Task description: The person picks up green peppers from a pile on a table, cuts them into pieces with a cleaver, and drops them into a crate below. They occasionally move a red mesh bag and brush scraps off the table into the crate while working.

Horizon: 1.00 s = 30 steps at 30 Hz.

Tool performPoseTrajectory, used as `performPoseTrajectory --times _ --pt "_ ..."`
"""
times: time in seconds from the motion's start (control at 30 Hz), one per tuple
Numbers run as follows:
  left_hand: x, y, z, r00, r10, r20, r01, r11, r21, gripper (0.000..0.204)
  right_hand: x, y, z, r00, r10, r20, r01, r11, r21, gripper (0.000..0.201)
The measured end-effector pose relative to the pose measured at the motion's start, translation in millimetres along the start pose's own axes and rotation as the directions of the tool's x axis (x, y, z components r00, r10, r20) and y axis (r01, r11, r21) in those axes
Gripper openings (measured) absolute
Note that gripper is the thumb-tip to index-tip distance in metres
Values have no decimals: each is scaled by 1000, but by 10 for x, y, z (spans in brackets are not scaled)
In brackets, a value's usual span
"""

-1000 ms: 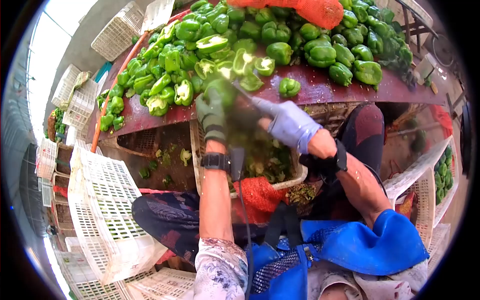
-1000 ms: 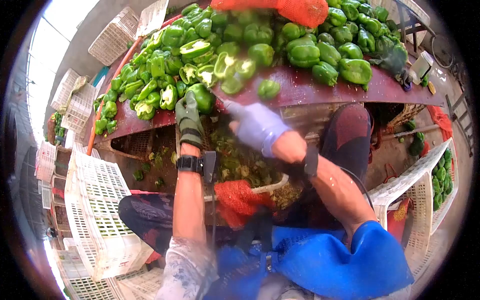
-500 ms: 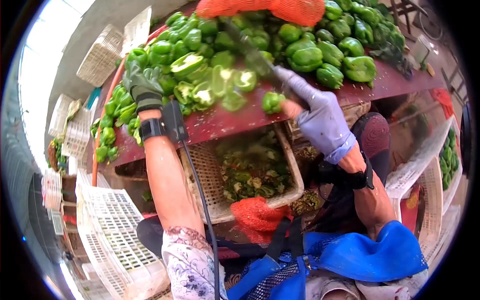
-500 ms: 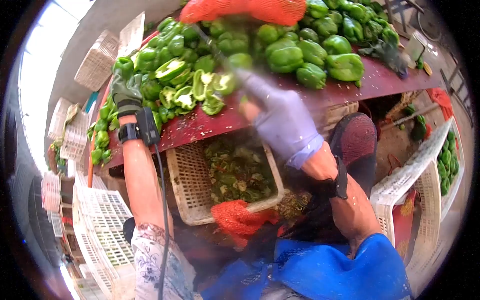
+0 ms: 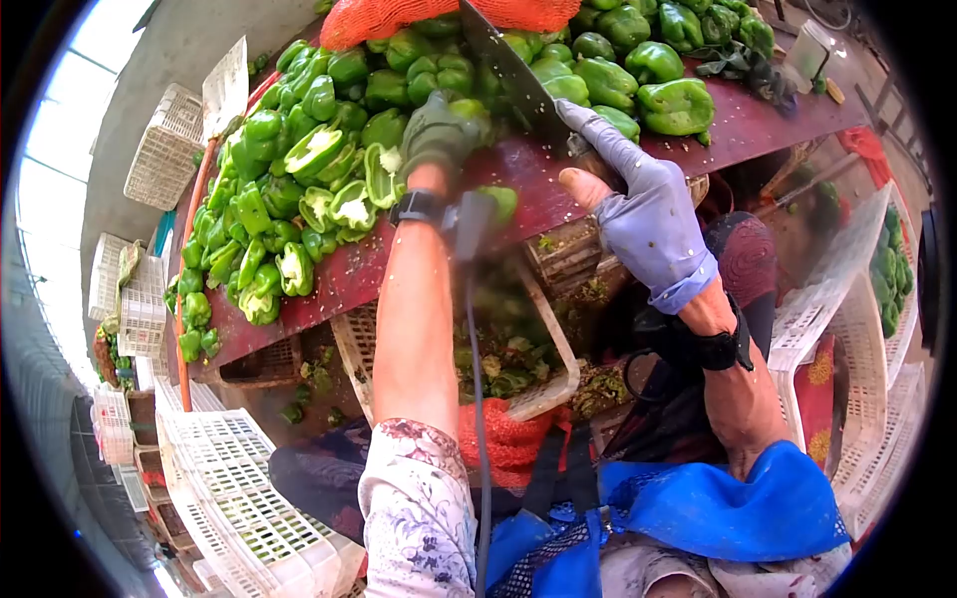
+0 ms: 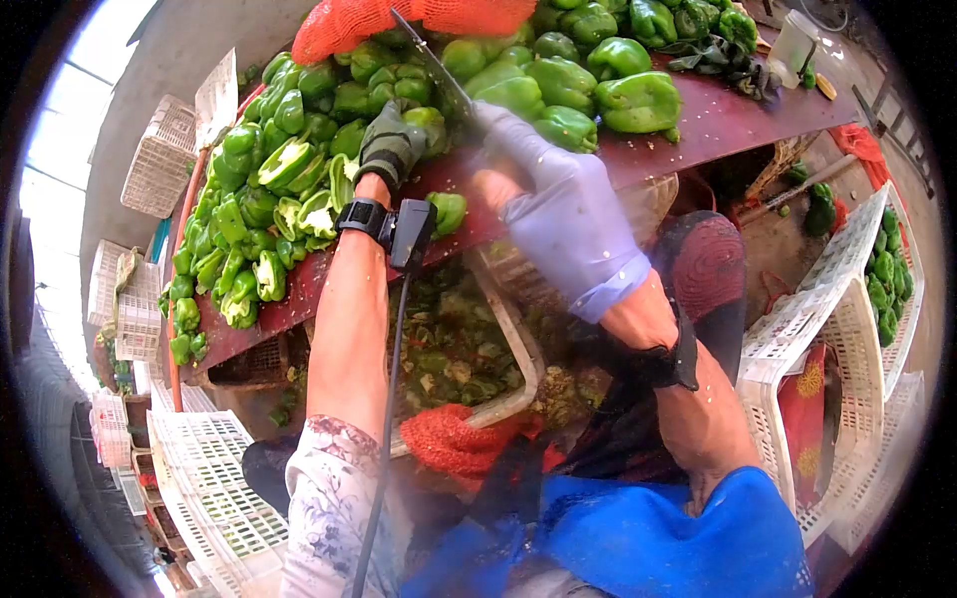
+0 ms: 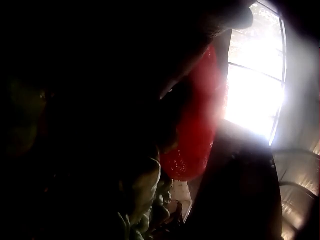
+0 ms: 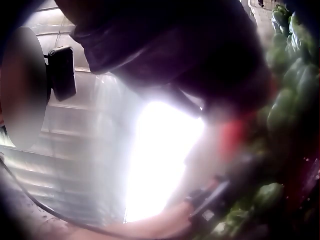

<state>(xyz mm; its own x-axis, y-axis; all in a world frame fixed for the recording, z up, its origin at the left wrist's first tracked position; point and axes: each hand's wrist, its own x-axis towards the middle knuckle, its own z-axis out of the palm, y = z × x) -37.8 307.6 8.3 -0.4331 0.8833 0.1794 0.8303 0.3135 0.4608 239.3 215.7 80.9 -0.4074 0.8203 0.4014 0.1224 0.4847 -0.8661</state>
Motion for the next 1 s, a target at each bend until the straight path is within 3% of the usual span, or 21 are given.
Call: performPoseTrajectory --times 0.03,0.13,0.17,0.23,0.3,0.33,0.37,0.4,0.43,0.47,0.57,0.6,0.73,0.83,0.87,0.97,1.0 --pt "-14 48 -57 1000 11 14 -11 1000 24 66 -4 -24 0 1000 -2 5 2 1000 -8 55" --pt "-331 190 -322 973 70 -219 -119 969 -218 61 -3 -81 5 999 -38 17 38 999 -28 55" --pt "-470 214 -499 969 89 -230 -184 881 -435 61 -2 -88 16 998 -67 21 68 997 -26 55" --pt "-640 -102 -647 912 159 -379 -322 850 -416 66 -25 -104 82 994 -97 50 97 995 5 55" --pt "-962 -412 -833 875 178 -451 -279 945 -168 70 -60 -136 187 990 -102 100 96 993 61 55" --pt "-1169 -601 -889 882 139 -451 -239 956 -173 70 -81 -101 267 980 -164 109 161 986 42 52" --pt "-1366 -779 -925 887 101 -451 -201 963 -178 70 -101 -132 332 973 -142 183 132 989 67 52" --pt "-1540 -974 -903 929 -34 -370 -129 905 -406 67 -126 -176 390 959 -121 257 103 991 85 51" --pt "-1663 -1195 -822 940 -93 -329 -69 891 -450 64 -153 -220 444 937 -103 333 76 993 95 51" --pt "-1799 -1411 -740 942 -60 -330 -61 936 -345 63 -193 -250 535 924 -113 365 76 991 115 49" --pt "-1995 -1438 -756 942 -83 -325 -16 956 -293 66 -260 -334 798 879 -165 448 108 983 150 47" --pt "-2021 -1450 -786 944 -62 -323 -14 973 -229 68 -292 -202 961 868 -284 408 228 957 181 47" --pt "-2033 -1339 -855 979 -94 -183 82 994 -74 72 -299 -212 1180 834 -198 516 171 980 100 45" --pt "-1835 -1827 -588 979 -156 -130 87 901 -424 72 -208 -286 1175 837 -246 488 199 969 148 45" --pt "-1769 -2038 -519 968 -226 -106 123 802 -585 73 -205 -304 1207 858 -332 393 258 938 230 45" --pt "-2017 -1731 -666 941 -234 -246 179 957 -228 65 -168 -495 1144 860 -317 399 248 945 216 46" --pt "-2091 -1482 -857 940 -274 -202 245 956 -159 62 -160 -425 1204 841 -287 458 245 958 150 47"
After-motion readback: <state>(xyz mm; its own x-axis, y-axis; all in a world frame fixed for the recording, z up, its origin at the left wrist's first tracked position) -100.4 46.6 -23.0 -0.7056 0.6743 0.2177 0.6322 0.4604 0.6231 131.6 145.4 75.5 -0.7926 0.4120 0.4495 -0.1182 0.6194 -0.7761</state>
